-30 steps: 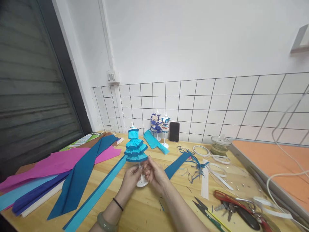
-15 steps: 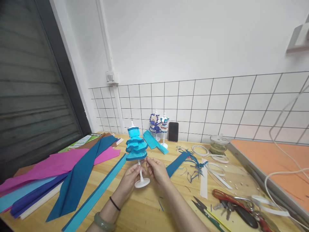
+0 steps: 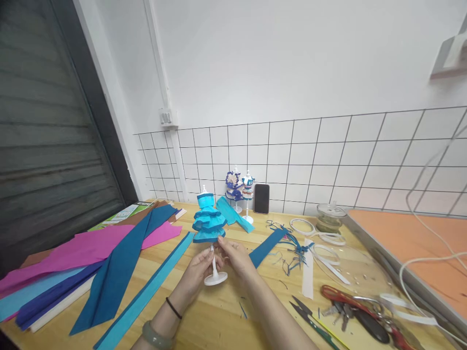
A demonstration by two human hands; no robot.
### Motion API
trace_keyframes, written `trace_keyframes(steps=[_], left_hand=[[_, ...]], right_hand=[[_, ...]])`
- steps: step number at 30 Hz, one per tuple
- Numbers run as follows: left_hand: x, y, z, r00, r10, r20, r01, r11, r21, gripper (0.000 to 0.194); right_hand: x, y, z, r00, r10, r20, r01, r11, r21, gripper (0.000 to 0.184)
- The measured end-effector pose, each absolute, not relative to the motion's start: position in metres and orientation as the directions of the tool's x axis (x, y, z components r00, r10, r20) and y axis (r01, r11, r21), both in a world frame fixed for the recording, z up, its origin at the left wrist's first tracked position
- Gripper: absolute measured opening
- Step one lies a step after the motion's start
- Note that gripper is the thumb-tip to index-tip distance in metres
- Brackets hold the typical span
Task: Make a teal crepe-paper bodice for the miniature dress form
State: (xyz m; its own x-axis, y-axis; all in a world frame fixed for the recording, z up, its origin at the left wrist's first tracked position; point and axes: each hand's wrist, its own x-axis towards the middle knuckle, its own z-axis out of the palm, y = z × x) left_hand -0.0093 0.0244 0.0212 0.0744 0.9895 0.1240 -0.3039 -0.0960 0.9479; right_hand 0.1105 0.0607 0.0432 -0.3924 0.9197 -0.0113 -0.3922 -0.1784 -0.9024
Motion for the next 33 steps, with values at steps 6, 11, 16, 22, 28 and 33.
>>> trace_keyframes(steps=[6, 11, 16, 22, 28, 33], left_hand=[[-0.008, 0.026, 0.019, 0.078, 0.987, 0.143, -0.22, -0.123, 0.968, 0.034], [-0.008, 0.026, 0.018, 0.069, 0.986, 0.155, -0.18, -0.14, 0.974, 0.037], [-0.007, 0.025, 0.021, 0.049, 0.986, 0.16, -0.14, -0.151, 0.978, 0.039], [-0.005, 0.024, 0.02, -0.005, 0.983, 0.182, -0.089, -0.181, 0.979, 0.04], [-0.003, 0.024, 0.015, 0.007, 0.976, 0.217, -0.03, -0.217, 0.976, 0.041], [0.0, 0.022, 0.012, 0.048, 0.966, 0.255, 0.012, -0.256, 0.967, 0.038]], right_hand=[[0.105, 0.059, 0.038, -0.446, 0.895, -0.018, -0.391, -0.213, -0.895, 0.037], [0.104, 0.058, 0.037, -0.434, 0.901, 0.014, -0.344, -0.151, -0.927, 0.039], [0.113, 0.06, 0.046, -0.335, 0.939, 0.072, -0.182, 0.01, -0.983, 0.044], [0.126, 0.065, 0.06, -0.075, 0.921, 0.383, 0.063, 0.388, -0.92, 0.038], [0.131, 0.056, 0.07, -0.048, 0.701, 0.711, 0.333, 0.683, -0.65, 0.014], [0.132, 0.052, 0.072, -0.122, 0.562, 0.818, 0.5, 0.747, -0.439, 0.012]])
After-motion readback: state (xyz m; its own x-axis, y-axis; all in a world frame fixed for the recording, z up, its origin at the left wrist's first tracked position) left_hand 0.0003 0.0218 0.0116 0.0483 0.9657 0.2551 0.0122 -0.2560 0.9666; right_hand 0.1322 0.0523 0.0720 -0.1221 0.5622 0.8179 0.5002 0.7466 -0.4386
